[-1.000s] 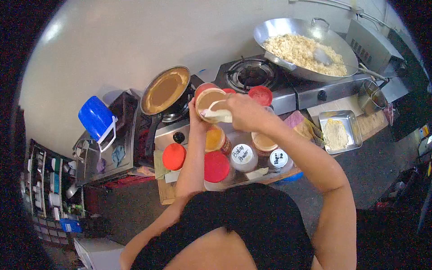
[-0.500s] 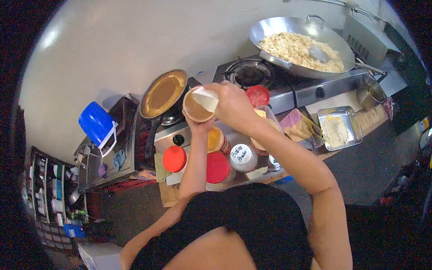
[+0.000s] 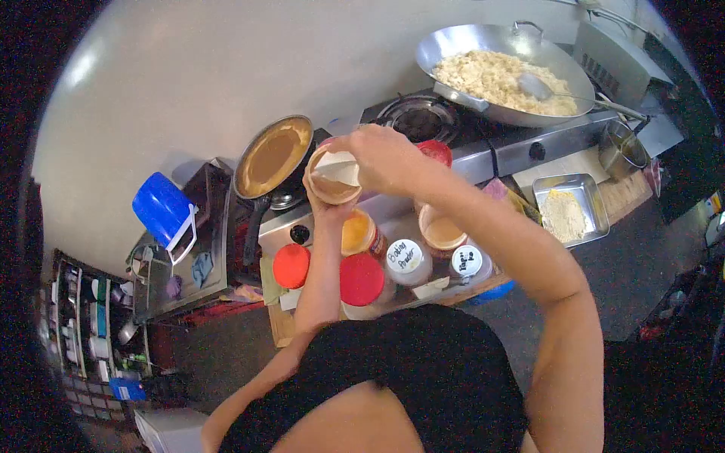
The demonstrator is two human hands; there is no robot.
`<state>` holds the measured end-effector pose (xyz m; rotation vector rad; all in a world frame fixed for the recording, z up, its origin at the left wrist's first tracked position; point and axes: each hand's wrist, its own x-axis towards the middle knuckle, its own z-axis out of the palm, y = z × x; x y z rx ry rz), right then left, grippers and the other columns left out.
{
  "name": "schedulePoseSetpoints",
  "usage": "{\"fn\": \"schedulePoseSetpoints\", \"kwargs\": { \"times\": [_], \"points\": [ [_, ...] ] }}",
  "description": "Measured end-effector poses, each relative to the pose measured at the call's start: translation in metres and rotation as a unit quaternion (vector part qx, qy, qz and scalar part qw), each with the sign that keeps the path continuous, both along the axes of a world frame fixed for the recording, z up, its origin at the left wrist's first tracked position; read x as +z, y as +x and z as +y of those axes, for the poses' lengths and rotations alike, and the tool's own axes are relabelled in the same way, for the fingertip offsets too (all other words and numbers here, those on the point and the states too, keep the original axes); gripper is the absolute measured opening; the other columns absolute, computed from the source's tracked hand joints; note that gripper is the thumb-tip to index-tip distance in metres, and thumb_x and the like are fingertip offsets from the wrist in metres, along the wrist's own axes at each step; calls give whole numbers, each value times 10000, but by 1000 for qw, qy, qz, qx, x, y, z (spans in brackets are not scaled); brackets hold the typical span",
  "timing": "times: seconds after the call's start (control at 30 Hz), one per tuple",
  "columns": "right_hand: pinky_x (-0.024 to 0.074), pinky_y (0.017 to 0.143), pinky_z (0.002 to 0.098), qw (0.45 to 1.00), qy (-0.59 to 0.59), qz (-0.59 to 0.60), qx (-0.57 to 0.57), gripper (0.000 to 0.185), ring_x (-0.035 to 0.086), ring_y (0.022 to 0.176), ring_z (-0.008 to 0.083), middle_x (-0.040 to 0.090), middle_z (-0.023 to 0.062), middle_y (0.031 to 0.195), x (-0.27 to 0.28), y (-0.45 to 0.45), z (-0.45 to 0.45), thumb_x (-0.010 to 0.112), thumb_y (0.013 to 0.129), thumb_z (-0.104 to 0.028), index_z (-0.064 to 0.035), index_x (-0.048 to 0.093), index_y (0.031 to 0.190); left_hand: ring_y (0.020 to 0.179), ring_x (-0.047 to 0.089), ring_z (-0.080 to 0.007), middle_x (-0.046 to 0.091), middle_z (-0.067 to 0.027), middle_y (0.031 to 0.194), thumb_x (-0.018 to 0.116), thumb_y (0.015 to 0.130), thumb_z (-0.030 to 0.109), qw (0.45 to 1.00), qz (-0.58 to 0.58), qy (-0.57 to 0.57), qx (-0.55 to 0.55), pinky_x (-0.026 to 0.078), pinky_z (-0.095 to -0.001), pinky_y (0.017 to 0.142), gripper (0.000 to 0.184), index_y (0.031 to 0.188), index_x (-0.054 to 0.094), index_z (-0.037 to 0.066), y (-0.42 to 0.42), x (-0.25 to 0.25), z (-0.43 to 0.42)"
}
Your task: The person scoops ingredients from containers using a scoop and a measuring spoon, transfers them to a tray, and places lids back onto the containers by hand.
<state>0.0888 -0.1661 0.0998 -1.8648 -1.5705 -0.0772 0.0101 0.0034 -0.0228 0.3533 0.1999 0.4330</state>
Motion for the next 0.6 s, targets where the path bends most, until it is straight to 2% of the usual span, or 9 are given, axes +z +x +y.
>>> {"fn": "schedulePoseSetpoints", "kwargs": {
  "times": [0.13, 0.23, 0.27, 0.37, 0.4, 0.47, 0.5, 0.53, 0.6],
  "points": [
    [485, 792, 427, 995, 71, 60, -41, 397, 603, 915, 358, 635, 195, 938, -10, -22, 3, 608, 664, 38, -55, 660, 1046, 1171, 507, -305, 552, -103, 1261, 539, 772, 604, 999, -29, -39, -1, 397, -509, 996, 669, 1248, 540, 135, 5, 2, 1],
    [483, 804, 430, 999, -1, -12, 47, 411, 601, 927, 360, 631, 190, 977, -10, -14, -3, 612, 663, 40, -55, 649, 1061, 1152, 530, -272, 586, -48, 1222, 563, 762, 590, 999, 11, 39, -36, 424, -459, 975, 596, 1205, 573, 192, -5, 9, -4],
    [485, 804, 429, 996, -44, -46, 59, 446, 599, 936, 360, 620, 182, 1014, -6, -9, -7, 598, 650, 61, -63, 639, 1077, 1158, 529, -269, 587, -51, 1220, 557, 778, 588, 996, 0, 71, -57, 427, -478, 971, 581, 1200, 579, 189, -7, 4, -1],
    [477, 819, 430, 975, -172, -127, 65, 473, 595, 946, 358, 612, 178, 1025, 11, -5, -11, 569, 643, 94, -70, 637, 1081, 1159, 527, -282, 573, -57, 1241, 542, 785, 605, 988, 81, 111, -63, 430, -526, 950, 593, 1209, 574, 192, -9, 10, -9],
    [474, 824, 430, 984, -135, -105, 55, 473, 593, 951, 357, 611, 178, 1023, 11, -5, -12, 568, 643, 97, -75, 638, 1078, 1150, 531, -302, 553, -66, 1266, 517, 804, 589, 995, 66, 14, -74, 426, -576, 927, 578, 1225, 561, 194, -7, 3, -5],
    [468, 836, 432, 996, -59, -64, 34, 475, 590, 959, 356, 609, 178, 1020, 10, -5, -15, 565, 643, 104, -84, 641, 1073, 1163, 520, -311, 539, -71, 1284, 489, 825, 566, 993, 46, -3, -107, 424, -581, 927, 564, 1240, 548, 189, -4, -8, 5],
    [466, 839, 433, 997, -61, -46, 31, 478, 587, 965, 356, 609, 177, 1022, 9, -4, -15, 564, 645, 104, -85, 641, 1077, 1169, 515, -316, 532, -73, 1293, 475, 836, 554, 992, 35, -12, -123, 423, -584, 927, 556, 1247, 542, 186, -3, -7, 7],
    [463, 843, 435, 997, -64, -28, 28, 481, 584, 971, 356, 609, 177, 1024, 7, -4, -16, 562, 646, 105, -86, 640, 1080, 1192, 493, -316, 527, -76, 1298, 443, 854, 528, 991, 13, 41, -124, 416, -551, 957, 542, 1260, 530, 178, -2, -8, 5],
    [461, 845, 438, 998, -61, 10, 29, 490, 580, 980, 355, 607, 174, 1031, -2, -7, -18, 560, 649, 105, -89, 637, 1092, 1207, 478, -312, 520, -77, 1307, 381, 855, 580, 995, 55, 73, -34, 393, -537, 982, 610, 1286, 507, 167, 8, -13, -2]
  ]
}}
